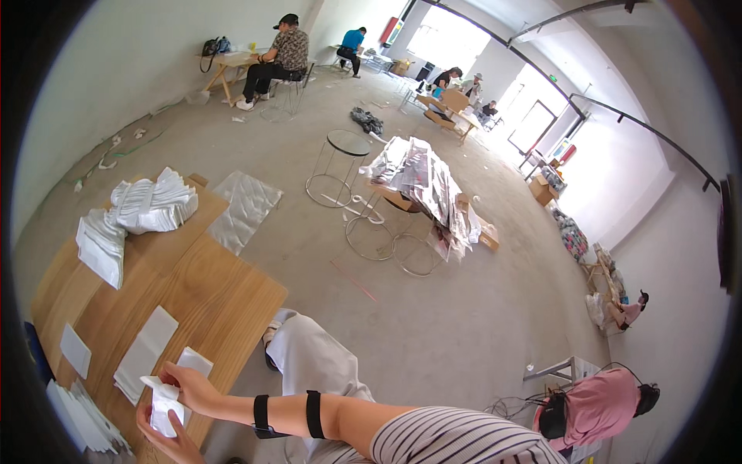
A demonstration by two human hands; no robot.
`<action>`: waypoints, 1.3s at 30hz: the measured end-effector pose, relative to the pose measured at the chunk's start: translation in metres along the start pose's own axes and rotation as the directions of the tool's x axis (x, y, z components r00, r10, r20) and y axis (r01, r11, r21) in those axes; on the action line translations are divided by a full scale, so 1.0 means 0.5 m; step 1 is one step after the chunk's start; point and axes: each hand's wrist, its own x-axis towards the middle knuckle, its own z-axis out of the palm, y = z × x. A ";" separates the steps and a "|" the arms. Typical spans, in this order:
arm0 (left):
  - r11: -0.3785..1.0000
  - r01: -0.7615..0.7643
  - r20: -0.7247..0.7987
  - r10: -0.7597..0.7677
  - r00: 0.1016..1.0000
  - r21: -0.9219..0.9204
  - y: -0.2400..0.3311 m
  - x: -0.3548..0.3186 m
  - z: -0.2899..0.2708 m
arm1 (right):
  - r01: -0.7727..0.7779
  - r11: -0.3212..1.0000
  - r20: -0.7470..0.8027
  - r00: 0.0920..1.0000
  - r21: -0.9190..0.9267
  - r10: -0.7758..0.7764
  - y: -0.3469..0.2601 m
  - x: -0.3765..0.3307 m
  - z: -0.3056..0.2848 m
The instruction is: Manually folding rectangular white plastic or foam sheets on a assembly table.
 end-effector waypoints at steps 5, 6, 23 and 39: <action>0.991 -0.009 0.011 0.008 1.000 0.131 -0.042 -0.043 -0.001 | -0.107 0.994 -0.122 0.987 -0.002 0.106 0.035 0.022 -0.038; 0.928 -0.116 -0.025 0.133 0.991 0.355 -0.030 -0.055 0.008 | -0.105 0.994 -0.132 0.986 -0.006 0.104 0.047 0.027 -0.052; 0.961 -0.050 0.267 -0.026 0.963 0.272 0.058 -0.068 0.043 | -0.342 0.829 -0.164 0.878 0.442 0.450 0.129 0.056 -0.144; 0.994 0.017 0.353 -0.054 0.934 0.107 -0.032 0.052 0.013 | -0.409 0.838 -0.140 0.865 0.361 0.482 0.130 0.065 -0.227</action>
